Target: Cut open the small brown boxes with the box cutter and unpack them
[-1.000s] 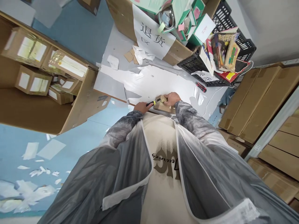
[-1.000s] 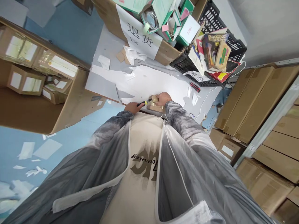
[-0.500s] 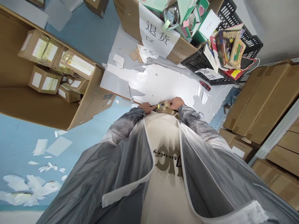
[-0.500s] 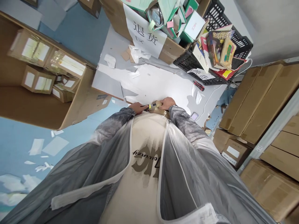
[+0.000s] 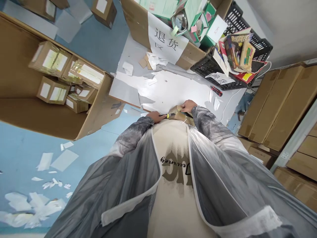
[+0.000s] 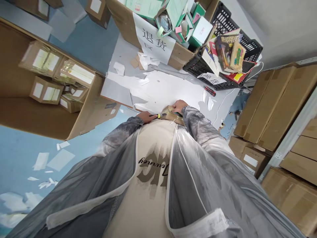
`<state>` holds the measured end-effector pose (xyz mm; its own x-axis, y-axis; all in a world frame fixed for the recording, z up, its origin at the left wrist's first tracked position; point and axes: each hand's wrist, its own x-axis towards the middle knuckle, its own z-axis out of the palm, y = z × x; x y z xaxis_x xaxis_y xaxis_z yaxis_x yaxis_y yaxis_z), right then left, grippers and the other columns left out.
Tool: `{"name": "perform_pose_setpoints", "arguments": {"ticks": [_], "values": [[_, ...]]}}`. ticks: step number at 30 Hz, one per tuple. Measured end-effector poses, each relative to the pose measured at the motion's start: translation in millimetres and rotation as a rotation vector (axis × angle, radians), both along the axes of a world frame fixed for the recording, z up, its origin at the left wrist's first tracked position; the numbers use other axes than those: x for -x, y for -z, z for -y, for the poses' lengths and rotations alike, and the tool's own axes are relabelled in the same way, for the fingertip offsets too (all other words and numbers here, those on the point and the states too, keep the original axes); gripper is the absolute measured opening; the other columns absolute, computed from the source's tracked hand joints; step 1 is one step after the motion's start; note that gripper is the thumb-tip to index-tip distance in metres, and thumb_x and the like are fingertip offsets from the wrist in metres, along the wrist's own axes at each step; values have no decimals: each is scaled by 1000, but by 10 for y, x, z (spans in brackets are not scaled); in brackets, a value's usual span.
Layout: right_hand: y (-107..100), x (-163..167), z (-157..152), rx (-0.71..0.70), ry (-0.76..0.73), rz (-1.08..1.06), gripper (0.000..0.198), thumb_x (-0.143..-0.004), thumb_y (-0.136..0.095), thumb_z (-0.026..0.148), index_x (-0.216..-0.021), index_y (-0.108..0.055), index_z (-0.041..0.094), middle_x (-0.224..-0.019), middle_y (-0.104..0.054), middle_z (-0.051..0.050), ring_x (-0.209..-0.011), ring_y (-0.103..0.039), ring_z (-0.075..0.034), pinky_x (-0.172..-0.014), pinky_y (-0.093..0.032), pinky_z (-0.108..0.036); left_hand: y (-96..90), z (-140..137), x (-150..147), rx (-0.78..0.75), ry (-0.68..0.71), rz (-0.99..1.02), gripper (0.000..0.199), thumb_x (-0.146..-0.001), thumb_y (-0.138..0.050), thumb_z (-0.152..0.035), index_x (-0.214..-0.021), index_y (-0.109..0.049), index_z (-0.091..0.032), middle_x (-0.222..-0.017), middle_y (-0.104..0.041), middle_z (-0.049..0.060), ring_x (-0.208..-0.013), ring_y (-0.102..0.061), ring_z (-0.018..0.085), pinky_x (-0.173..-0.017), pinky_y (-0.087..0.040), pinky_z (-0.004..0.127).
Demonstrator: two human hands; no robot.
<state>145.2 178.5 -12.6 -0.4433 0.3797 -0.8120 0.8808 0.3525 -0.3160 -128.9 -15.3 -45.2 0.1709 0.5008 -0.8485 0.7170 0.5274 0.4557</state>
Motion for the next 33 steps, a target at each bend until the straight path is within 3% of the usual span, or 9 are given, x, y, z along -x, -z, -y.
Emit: {"name": "perform_pose_setpoints", "arguments": {"ticks": [5, 9, 11, 14, 18, 21, 25, 28, 33], "values": [[58, -29, 90, 69, 433, -42, 40, -110, -51, 11, -121, -87, -2, -68, -72, -2, -72, -63, -15, -71, -48, -27, 6, -13, -50, -56, 125, -77, 78, -94, -70, -97, -83, -86, -21, -97, -87, 24, -109, -86, 43, -90, -60, 39], [42, -7, 224, 179, 695, -212, 45, -112, -51, 15, -139, -86, 5, -103, -91, -12, -85, -78, -17, -76, -59, -25, 50, -48, -69, -77, 126, -100, 81, -92, -70, -100, -83, -87, -21, -96, -86, 26, -110, -86, 45, -90, -60, 40], [-17, -77, 257, 60, 675, -273, 51, -115, -51, 24, -153, -82, 11, -126, -92, -14, -103, -84, -21, -87, -67, -30, 64, -68, -40, -76, 104, -82, 83, -92, -68, -103, -77, -85, -22, -94, -86, 25, -105, -86, 44, -87, -60, 40], [-182, -355, 335, -260, 366, -248, 55, -118, -52, 35, -161, -81, 16, -148, -87, -17, -135, -80, -30, -115, -66, -44, 62, -72, 61, -66, 80, -20, 87, -95, -61, -104, -66, -79, -24, -85, -84, 23, -95, -85, 40, -82, -59, 39], [-388, -850, 712, -550, 30, -70, 53, -123, -51, 46, -116, -94, 17, -119, -88, -22, -122, -79, -37, -114, -62, -50, 52, -16, 259, -34, -30, 65, 89, -101, -54, -104, -62, -72, -26, -67, -76, 15, -71, -79, 31, -70, -57, 36], [-399, -1057, 1134, -586, 13, -10, 54, -123, -56, 54, -101, -90, 18, -109, -85, -21, -109, -79, -36, -95, -63, -45, 105, 49, 378, 17, -157, 89, 86, -106, -53, -99, -64, -69, -26, -64, -74, 13, -58, -72, 26, -61, -54, 35], [-258, -1037, 1475, -583, 142, 105, 60, -119, -69, 61, -154, -78, 13, -167, -72, -28, -122, -79, -38, -90, -64, -43, 319, 107, 423, 0, -277, 78, 82, -112, -50, -93, -69, -68, -26, -63, -71, 10, -55, -68, 24, -60, -53, 36], [-155, -936, 1488, -483, 250, 228, 79, -115, -78, 53, -179, -57, 11, -177, -62, -29, -125, -80, -39, -93, -65, -43, 553, 94, 407, -48, -355, 40, 74, -116, -49, -85, -75, -70, -26, -64, -72, 9, -58, -69, 25, -64, -57, 36], [-136, -832, 1468, -508, 294, 267, 53, -119, -75, 45, -161, -72, 14, -166, -69, -25, -128, -77, -38, -95, -60, -41, 900, -21, 368, -64, -247, -21, 62, -117, -52, -73, -81, -72, -27, -69, -74, 10, -67, -75, 29, -68, -59, 37]]}}
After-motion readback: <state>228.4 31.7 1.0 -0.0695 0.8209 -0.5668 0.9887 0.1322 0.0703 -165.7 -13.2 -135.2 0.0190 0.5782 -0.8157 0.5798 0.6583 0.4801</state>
